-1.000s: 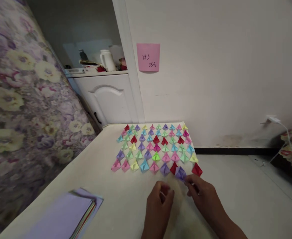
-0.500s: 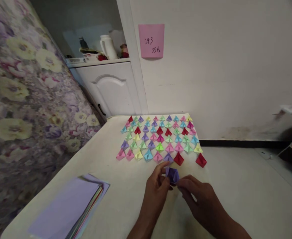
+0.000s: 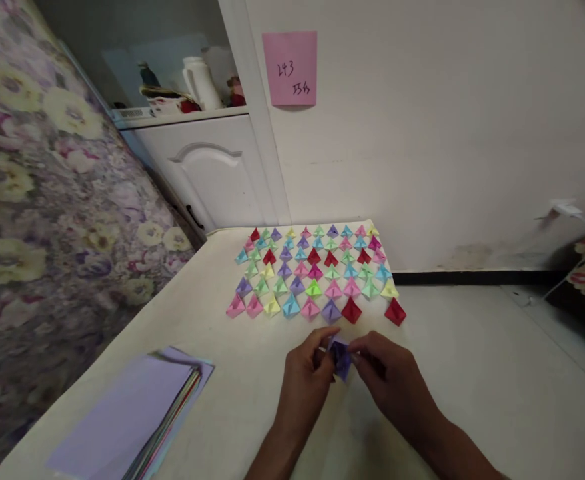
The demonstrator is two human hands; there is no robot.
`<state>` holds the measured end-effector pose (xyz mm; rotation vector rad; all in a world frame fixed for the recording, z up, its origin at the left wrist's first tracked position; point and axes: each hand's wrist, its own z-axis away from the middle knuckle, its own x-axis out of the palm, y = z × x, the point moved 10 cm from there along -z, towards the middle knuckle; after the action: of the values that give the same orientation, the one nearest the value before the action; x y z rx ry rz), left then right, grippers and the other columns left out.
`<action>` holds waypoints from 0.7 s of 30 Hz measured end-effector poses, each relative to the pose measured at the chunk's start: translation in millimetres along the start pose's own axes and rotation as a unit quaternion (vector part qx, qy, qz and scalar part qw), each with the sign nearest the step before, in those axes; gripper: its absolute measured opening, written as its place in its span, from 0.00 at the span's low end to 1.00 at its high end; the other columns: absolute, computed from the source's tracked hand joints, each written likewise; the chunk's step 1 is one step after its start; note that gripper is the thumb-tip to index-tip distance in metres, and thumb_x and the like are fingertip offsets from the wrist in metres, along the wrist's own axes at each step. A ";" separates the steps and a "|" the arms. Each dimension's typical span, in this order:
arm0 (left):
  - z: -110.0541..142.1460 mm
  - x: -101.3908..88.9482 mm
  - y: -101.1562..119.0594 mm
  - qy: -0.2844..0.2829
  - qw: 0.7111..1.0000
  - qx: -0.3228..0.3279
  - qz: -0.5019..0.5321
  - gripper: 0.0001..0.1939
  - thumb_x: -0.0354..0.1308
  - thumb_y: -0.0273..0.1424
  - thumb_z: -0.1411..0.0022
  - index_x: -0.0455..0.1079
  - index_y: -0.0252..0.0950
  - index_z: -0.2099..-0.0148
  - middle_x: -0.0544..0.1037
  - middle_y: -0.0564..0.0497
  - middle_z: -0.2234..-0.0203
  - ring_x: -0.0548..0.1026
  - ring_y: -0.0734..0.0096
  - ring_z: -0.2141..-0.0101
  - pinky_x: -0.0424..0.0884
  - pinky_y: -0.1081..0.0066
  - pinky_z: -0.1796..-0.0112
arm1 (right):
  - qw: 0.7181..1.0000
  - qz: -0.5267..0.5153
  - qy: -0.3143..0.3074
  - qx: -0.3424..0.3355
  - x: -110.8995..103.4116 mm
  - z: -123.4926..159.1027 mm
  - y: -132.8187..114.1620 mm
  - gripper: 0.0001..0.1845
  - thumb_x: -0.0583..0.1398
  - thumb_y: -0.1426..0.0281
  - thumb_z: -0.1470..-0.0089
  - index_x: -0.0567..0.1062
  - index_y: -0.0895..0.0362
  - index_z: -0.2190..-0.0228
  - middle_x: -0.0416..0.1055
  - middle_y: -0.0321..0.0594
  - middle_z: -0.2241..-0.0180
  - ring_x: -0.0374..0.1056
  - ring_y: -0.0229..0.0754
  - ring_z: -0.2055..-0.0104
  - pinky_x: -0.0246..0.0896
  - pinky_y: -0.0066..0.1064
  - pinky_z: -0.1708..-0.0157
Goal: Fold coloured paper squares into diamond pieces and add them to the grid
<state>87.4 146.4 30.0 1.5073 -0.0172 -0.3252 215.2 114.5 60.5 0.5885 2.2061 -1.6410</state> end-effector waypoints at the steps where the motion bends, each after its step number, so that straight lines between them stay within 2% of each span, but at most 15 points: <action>1: -0.4 -0.3 -0.1 0.000 1.000 0.005 -0.010 0.18 0.51 0.28 0.47 0.69 0.35 0.52 0.71 0.54 0.78 0.66 0.77 0.80 0.65 0.77 0.77 | 1.000 0.013 0.001 0.000 -0.3 -0.4 0.5 0.08 0.54 0.71 0.46 0.74 0.54 0.68 0.68 0.35 0.74 0.63 0.34 0.76 0.57 0.25 0.74; 4: -1.2 -1.0 -0.6 -0.003 0.999 0.018 -0.046 0.18 0.50 0.27 0.45 0.69 0.36 0.51 0.74 0.53 0.74 0.68 0.76 0.78 0.66 0.77 0.76 | 0.999 0.047 -0.010 0.005 2.8 -0.5 3.6 0.10 0.54 0.71 0.47 0.75 0.53 0.67 0.69 0.35 0.74 0.63 0.34 0.77 0.57 0.25 0.74; 9: -0.7 -0.6 0.1 -0.012 0.995 0.022 -0.092 0.17 0.50 0.26 0.46 0.70 0.37 0.53 0.74 0.53 0.74 0.70 0.75 0.76 0.66 0.76 0.74 | 0.995 0.088 -0.033 0.013 10.1 0.7 5.8 0.13 0.54 0.73 0.48 0.76 0.50 0.65 0.75 0.34 0.70 0.68 0.36 0.73 0.57 0.26 0.71; 15: -0.7 2.4 -3.9 -0.029 0.996 0.015 -0.086 0.17 0.49 0.25 0.45 0.69 0.37 0.54 0.74 0.54 0.75 0.70 0.75 0.77 0.66 0.76 0.74 | 0.984 0.168 -0.061 0.019 15.7 1.4 2.7 0.11 0.52 0.74 0.48 0.74 0.51 0.70 0.74 0.32 0.73 0.68 0.36 0.74 0.53 0.25 0.72; 21: -3.3 3.6 -11.0 -0.033 0.996 0.012 -0.082 0.15 0.49 0.26 0.44 0.69 0.37 0.55 0.74 0.54 0.75 0.70 0.75 0.77 0.65 0.76 0.75 | 0.980 0.184 -0.074 0.022 18.5 1.8 3.4 0.09 0.53 0.73 0.48 0.72 0.50 0.72 0.74 0.31 0.75 0.69 0.36 0.74 0.48 0.25 0.73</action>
<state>89.3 148.5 18.3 1.5248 0.0509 -0.5070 201.0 116.1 48.1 0.8034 1.8279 -1.4889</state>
